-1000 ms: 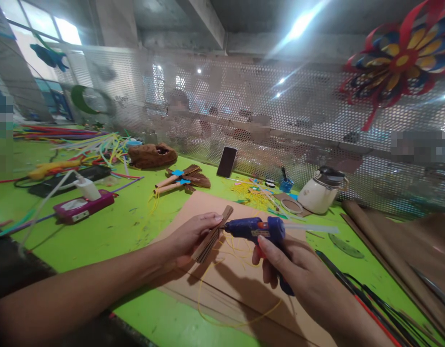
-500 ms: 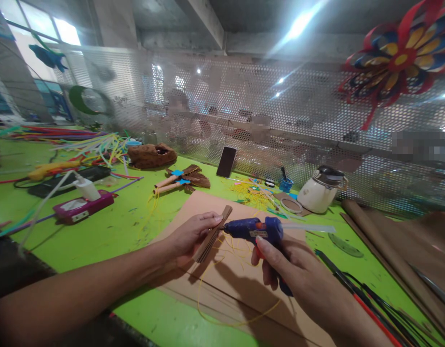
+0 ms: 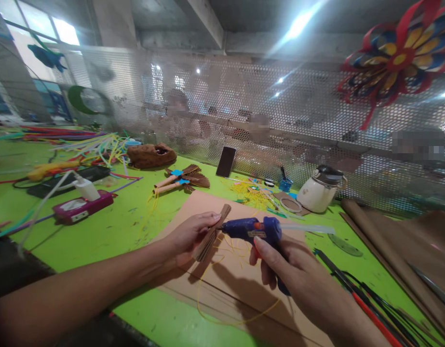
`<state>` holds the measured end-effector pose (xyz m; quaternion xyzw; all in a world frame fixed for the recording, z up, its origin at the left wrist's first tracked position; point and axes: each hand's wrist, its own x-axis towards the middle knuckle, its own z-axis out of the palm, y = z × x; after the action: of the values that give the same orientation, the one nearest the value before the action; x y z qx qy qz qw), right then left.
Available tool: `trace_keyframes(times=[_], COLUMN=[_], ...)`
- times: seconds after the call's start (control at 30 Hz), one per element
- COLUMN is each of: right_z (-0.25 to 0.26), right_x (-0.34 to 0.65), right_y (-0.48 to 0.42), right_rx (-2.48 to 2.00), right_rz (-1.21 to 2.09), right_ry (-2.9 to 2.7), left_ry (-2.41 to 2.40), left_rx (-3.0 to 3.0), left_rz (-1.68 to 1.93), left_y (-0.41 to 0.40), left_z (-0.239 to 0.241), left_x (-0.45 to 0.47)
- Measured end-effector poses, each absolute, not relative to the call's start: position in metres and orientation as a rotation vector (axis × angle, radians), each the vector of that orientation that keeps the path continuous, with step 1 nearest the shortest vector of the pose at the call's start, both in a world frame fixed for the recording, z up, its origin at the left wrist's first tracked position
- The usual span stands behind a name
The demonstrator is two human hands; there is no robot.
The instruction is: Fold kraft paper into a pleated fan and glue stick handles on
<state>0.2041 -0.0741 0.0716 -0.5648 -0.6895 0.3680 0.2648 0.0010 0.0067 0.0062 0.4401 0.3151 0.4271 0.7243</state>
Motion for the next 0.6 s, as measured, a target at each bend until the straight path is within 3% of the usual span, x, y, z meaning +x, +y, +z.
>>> trace_keyframes(times=[0.6], right_z=[0.0694], right_x=[0.2037], right_y=[-0.0734], right_rx=[-1.520], right_rz=[1.049], right_ry=[-1.841], left_ry=[0.743], left_rx=[0.852], left_rz=[0.887], left_y=[0.0003], left_z=[0.0132], left_x=[0.0013])
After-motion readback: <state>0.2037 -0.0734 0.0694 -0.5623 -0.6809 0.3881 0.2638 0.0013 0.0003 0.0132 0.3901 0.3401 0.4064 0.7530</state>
